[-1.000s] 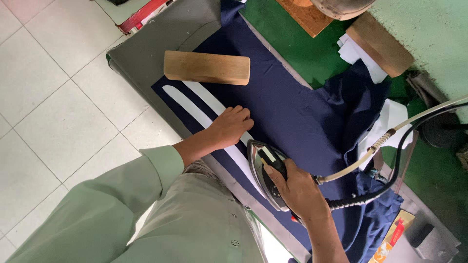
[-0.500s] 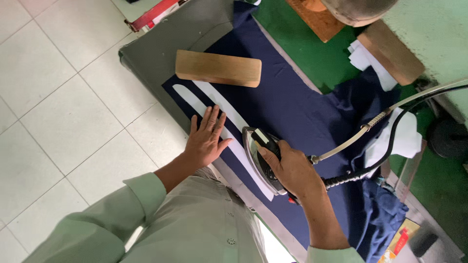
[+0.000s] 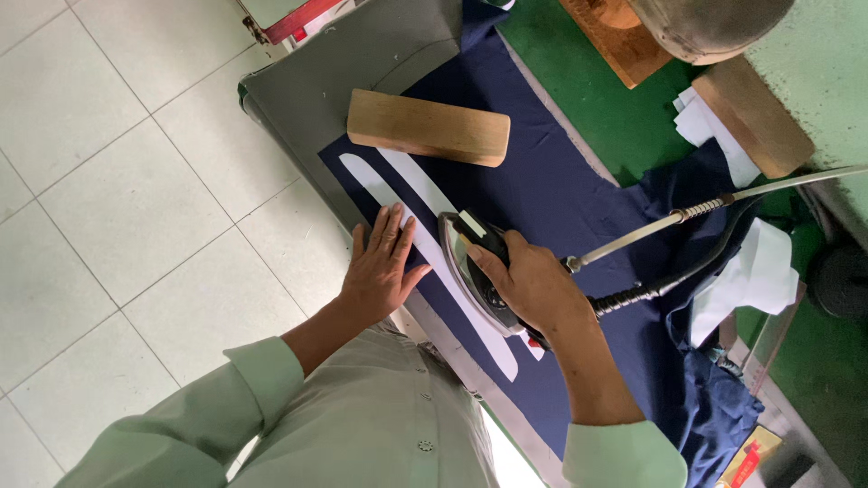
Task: The person irons a dark blue garment on a padded ironing board. They use a steam iron in their right hand and a wooden pressing block in their left hand to smooth the fabric and press seams. The person repeatedly moves the iron and the block along the garment to ensure it is flat.
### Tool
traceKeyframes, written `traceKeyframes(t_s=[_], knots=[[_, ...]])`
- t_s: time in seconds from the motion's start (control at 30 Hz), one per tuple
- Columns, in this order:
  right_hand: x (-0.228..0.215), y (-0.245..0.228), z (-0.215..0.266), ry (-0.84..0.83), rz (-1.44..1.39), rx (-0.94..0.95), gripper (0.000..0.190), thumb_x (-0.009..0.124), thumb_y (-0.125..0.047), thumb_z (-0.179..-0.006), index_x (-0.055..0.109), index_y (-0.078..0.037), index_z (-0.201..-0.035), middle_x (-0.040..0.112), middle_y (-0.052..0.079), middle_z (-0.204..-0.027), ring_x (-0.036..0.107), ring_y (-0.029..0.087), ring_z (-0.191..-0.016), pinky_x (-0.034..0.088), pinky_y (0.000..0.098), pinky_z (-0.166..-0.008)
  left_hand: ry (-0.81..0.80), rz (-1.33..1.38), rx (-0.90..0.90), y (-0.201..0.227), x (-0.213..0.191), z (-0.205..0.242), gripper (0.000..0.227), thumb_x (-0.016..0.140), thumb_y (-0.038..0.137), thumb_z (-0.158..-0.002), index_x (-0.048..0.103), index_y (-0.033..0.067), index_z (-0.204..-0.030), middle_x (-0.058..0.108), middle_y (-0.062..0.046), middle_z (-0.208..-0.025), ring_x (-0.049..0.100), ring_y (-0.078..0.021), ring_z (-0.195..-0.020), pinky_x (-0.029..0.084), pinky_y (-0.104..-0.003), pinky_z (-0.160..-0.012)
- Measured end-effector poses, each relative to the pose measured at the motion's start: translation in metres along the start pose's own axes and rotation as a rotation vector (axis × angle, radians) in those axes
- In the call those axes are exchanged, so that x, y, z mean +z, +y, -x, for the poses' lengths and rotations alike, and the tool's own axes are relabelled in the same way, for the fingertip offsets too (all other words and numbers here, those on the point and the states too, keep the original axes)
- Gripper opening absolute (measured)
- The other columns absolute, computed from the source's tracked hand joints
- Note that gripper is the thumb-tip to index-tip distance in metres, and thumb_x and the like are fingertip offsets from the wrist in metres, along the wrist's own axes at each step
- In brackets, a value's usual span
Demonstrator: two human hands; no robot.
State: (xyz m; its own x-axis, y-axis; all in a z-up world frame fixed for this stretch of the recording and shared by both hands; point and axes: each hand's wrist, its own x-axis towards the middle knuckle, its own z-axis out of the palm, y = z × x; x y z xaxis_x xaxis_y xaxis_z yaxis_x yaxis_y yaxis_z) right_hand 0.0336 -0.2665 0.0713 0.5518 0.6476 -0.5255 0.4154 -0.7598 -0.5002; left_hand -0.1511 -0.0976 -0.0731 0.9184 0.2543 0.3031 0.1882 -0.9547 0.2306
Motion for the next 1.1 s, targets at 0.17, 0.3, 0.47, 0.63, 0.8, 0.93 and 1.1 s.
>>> traceKeyframes(t_s=[0.17, 0.3, 0.47, 0.63, 0.8, 0.93, 1.1], knots=[[0.000, -0.011, -0.015, 0.002, 0.022, -0.018, 0.067, 0.046, -0.067, -0.100, 0.062, -0.002, -0.105, 0.069, 0.029, -0.082, 0.072, 0.048, -0.086, 0.054, 0.0572, -0.072, -0.008, 0.010, 0.015, -0.007, -0.002, 0.002, 0.074, 0.053, 0.053, -0.105, 0.040, 0.0016, -0.156, 0.035, -0.030, -0.161, 0.039, -0.0470, -0.146, 0.036, -0.069, -0.105], [-0.005, -0.021, -0.010, 0.013, -0.001, -0.003, 0.066, 0.044, -0.066, -0.101, 0.063, -0.002, -0.108, 0.071, 0.026, -0.085, 0.073, 0.045, -0.087, 0.056, 0.0535, -0.074, 0.052, 0.103, 0.039, -0.001, -0.015, -0.008, 0.060, 0.061, 0.039, -0.103, 0.049, 0.0016, -0.149, 0.045, -0.031, -0.152, 0.045, -0.0500, -0.141, 0.040, -0.066, -0.102], [0.007, -0.004, 0.006, 0.025, 0.019, 0.038, 0.068, 0.043, -0.068, -0.100, 0.061, -0.004, -0.109, 0.070, 0.027, -0.086, 0.073, 0.046, -0.090, 0.057, 0.0567, -0.075, 0.150, 0.279, 0.106, -0.005, 0.026, -0.017, 0.033, 0.067, 0.029, -0.098, 0.066, 0.0117, -0.126, 0.062, -0.013, -0.121, 0.063, -0.0372, -0.114, 0.050, -0.048, -0.088], [0.014, 0.017, 0.034, 0.068, -0.002, 0.112, 0.072, 0.040, -0.073, -0.100, 0.061, -0.005, -0.108, 0.070, 0.027, -0.085, 0.073, 0.045, -0.090, 0.057, 0.0569, -0.074, 0.148, 0.264, 0.223, 0.001, 0.047, -0.038, 0.019, 0.074, 0.027, -0.090, 0.070, 0.0207, -0.107, 0.062, 0.000, -0.100, 0.065, -0.0246, -0.094, 0.050, -0.038, -0.072], [0.026, 0.044, 0.057, 0.198, -0.118, 0.255, 0.062, 0.052, -0.068, -0.099, 0.062, -0.008, -0.098, 0.070, 0.023, -0.076, 0.074, 0.042, -0.083, 0.055, 0.0555, -0.071, 0.004, 0.242, 0.428, 0.007, 0.029, -0.073, 0.030, 0.084, 0.029, -0.083, 0.065, 0.0104, -0.098, 0.056, -0.007, -0.095, 0.062, -0.0282, -0.091, 0.051, -0.039, -0.075], [0.033, 0.059, 0.075, 0.267, -0.172, 0.295, 0.061, 0.054, -0.066, -0.100, 0.062, -0.006, -0.095, 0.069, 0.026, -0.078, 0.073, 0.044, -0.084, 0.052, 0.0574, -0.069, -0.012, 0.312, 0.519, 0.010, 0.035, -0.087, 0.032, 0.084, 0.032, -0.084, 0.065, 0.0082, -0.097, 0.057, -0.008, -0.099, 0.063, -0.0302, -0.097, 0.052, -0.041, -0.079], [0.028, 0.054, 0.101, 0.263, -0.177, 0.344, 0.055, 0.048, -0.061, -0.096, 0.055, -0.007, -0.097, 0.072, 0.024, -0.080, 0.061, 0.056, -0.092, 0.044, 0.0583, -0.074, -0.130, 0.249, 0.671, 0.016, 0.037, -0.099, 0.047, 0.091, 0.045, -0.073, 0.065, 0.0122, -0.095, 0.057, -0.006, -0.104, 0.057, -0.0277, -0.096, 0.047, -0.039, -0.078]])
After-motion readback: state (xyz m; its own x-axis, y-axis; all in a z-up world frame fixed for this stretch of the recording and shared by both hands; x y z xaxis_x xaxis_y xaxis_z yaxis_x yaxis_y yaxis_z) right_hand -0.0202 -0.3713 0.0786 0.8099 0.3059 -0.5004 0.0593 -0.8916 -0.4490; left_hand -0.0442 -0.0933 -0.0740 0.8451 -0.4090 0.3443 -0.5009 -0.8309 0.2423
